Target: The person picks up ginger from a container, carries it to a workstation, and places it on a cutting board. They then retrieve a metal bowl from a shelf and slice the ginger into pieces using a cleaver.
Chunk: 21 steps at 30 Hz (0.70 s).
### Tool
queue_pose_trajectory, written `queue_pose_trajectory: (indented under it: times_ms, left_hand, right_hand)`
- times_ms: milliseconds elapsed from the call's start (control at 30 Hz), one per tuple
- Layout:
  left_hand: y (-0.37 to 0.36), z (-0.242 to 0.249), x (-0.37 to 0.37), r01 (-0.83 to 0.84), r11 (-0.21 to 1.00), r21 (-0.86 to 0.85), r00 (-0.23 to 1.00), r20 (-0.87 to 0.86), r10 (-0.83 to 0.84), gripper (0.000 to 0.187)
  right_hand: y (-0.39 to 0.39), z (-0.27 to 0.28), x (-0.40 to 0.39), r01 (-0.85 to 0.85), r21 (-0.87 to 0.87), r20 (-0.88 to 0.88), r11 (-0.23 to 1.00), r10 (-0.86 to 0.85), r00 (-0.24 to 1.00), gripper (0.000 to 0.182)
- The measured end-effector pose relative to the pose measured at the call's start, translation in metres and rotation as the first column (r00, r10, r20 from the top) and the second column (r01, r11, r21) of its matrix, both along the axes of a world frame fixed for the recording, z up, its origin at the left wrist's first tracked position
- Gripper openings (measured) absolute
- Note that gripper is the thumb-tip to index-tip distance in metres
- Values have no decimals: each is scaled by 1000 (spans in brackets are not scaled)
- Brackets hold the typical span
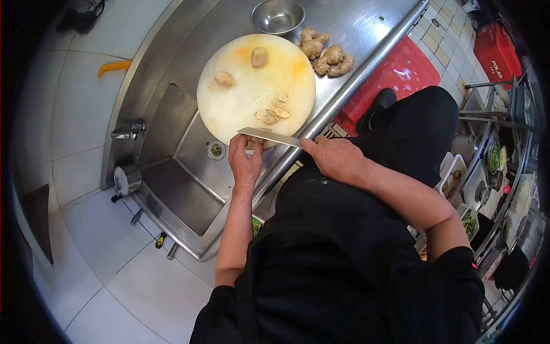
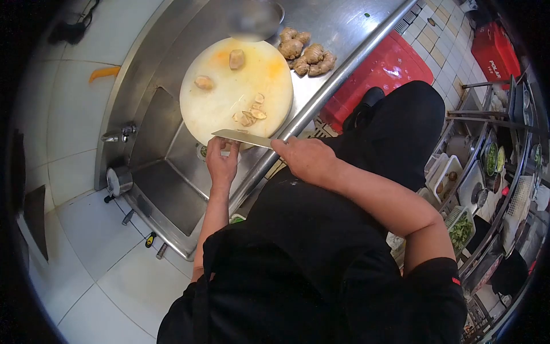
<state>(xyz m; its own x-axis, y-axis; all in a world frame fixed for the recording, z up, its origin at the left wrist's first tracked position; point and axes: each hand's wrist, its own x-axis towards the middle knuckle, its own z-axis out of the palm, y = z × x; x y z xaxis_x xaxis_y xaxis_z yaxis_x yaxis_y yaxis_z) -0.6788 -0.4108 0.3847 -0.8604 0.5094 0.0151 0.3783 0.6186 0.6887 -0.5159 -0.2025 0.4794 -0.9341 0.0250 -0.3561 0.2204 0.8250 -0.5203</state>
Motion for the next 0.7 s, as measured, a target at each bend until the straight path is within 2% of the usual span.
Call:
queue_pose_trajectory:
  times_ms: [167, 267, 333, 467, 567, 633, 700]
  left_hand:
    - [3, 5, 1, 5, 1000, -22, 1000, 2, -5, 37]
    - [4, 8, 2, -8, 1000, -29, 1000, 17, 8, 37]
    - [2, 5, 1, 31, 999, 36, 998, -61, -28, 37]
    - [-7, 1, -1, 62, 996, 64, 998, -13, -61, 38]
    - [-10, 2, -3, 96, 991, 90, 995, -3, -97, 38]
    - [-11, 5, -2, 155, 986, 59, 988, -7, -155, 36]
    - [-16, 2, -3, 164, 984, 62, 986, -3, -165, 36]
  right_hand:
    - [-3, -10, -5, 23, -29, 41, 999, -22, 999, 27]
    - [-5, -15, -11, 16, -24, 0, 1000, -16, 1000, 34]
    - [-3, -14, -19, 35, -96, 121, 995, -23, 992, 34]
    - [3, -20, -28, 54, -126, 141, 991, -36, 989, 33]
    - [11, -16, -27, 81, -134, 128, 988, -63, 990, 32]
    - [12, -16, -19, 129, -130, 43, 983, -124, 991, 31]
    - [15, -13, -11, 93, -114, -12, 989, -95, 995, 30]
